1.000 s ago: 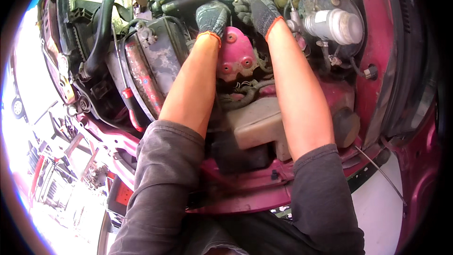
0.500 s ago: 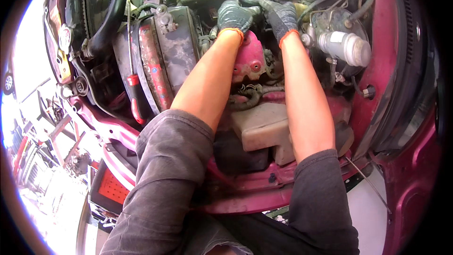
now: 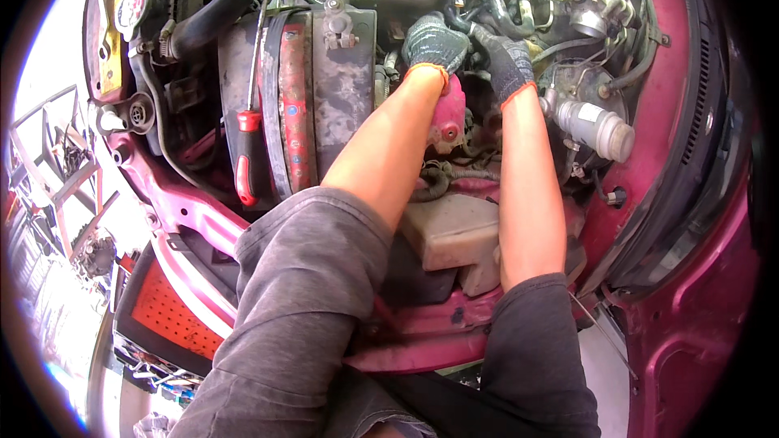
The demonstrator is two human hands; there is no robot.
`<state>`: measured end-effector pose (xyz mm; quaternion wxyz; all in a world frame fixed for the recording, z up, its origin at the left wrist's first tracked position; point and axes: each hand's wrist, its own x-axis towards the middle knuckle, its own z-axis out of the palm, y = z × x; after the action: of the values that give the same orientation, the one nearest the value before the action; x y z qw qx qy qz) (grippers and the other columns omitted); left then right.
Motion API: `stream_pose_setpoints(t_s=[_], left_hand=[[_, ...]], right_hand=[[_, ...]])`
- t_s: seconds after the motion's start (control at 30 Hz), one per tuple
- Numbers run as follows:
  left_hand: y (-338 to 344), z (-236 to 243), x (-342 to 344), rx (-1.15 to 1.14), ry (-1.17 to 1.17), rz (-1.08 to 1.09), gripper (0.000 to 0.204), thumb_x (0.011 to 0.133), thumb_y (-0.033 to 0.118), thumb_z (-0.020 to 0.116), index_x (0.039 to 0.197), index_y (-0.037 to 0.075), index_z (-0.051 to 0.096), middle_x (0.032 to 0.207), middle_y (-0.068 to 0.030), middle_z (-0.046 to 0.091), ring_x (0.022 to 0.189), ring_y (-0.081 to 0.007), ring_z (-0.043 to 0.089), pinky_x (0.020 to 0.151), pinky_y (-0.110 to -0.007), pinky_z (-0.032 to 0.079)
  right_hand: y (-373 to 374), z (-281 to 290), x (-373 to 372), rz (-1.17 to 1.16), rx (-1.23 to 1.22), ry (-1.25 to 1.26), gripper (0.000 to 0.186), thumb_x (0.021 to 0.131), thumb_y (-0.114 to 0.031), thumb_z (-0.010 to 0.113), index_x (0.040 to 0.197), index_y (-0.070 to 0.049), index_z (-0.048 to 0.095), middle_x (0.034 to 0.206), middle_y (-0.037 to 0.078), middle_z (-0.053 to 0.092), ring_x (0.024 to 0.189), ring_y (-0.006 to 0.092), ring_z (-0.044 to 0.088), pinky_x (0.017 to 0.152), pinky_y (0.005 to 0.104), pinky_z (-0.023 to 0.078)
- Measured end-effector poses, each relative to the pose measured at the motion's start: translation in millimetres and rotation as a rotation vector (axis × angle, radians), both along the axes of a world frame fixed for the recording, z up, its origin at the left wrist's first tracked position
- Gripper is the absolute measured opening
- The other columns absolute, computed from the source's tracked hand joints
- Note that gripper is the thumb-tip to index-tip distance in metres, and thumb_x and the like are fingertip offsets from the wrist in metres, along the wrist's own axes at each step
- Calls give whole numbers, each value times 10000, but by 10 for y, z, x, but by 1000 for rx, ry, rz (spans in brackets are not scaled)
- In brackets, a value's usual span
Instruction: The person manipulates engine components, wires, and hoses inside the engine bay of a car, using a screwdriver to adjust or disconnect parts.
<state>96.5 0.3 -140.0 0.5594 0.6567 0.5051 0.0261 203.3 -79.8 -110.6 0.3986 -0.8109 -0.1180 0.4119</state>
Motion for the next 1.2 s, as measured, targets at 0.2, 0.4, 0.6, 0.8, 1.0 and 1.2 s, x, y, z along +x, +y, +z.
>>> stream_pose_setpoints(t_s=[0.2, 0.4, 0.6, 0.8, 1.0, 1.2], left_hand=[[-65, -36, 20, 9, -89, 11, 494, 663, 320, 761, 1000, -35, 692, 964, -261, 683, 927, -376, 664, 825, -395, 522], [-46, -27, 0, 151, 37, -70, 387, 730, 283, 661, 1028, 36, 688, 1073, -236, 668, 1040, -381, 635, 908, -442, 512], [-96, -7, 4, 168, 1, -24, 322, 741, 275, 635, 945, 34, 692, 992, -240, 675, 972, -390, 646, 869, -460, 511], [-112, -89, 7, 243, 24, 46, 325, 749, 280, 621, 958, 40, 687, 1011, -237, 671, 989, -390, 639, 881, -480, 501], [-61, 37, -2, 156, 53, 41, 472, 776, 335, 640, 1121, 14, 666, 1155, -250, 637, 1091, -379, 609, 929, -438, 488], [6, 216, -92, 128, 147, -38, 507, 741, 417, 676, 1098, 56, 681, 1108, -220, 666, 1064, -359, 633, 922, -431, 494]], right_hand=[[-170, -262, 220, 24, 51, 19, 359, 940, -186, 617, 1291, -109, 614, 1142, 71, 668, 946, 178, 637, 788, 309, 529], [-83, -257, 59, -282, 223, 307, 225, 904, -167, 652, 1120, -103, 657, 1021, 22, 671, 850, 150, 623, 716, 309, 510], [-107, -317, 65, -372, 384, 378, 316, 841, -11, 674, 1146, -67, 613, 918, 56, 642, 782, 163, 606, 655, 282, 500], [-73, -356, 6, -418, 578, 485, 392, 846, 83, 615, 1217, -39, 574, 1098, 115, 625, 1002, 249, 608, 877, 392, 524], [-28, -425, 6, -477, 670, 495, 397, 864, 74, 607, 1239, -48, 563, 1161, 125, 598, 1042, 252, 586, 895, 436, 508], [97, -269, -159, -474, 290, 202, 390, 865, -5, 672, 1239, -78, 587, 1122, 81, 622, 977, 201, 601, 814, 375, 516]])
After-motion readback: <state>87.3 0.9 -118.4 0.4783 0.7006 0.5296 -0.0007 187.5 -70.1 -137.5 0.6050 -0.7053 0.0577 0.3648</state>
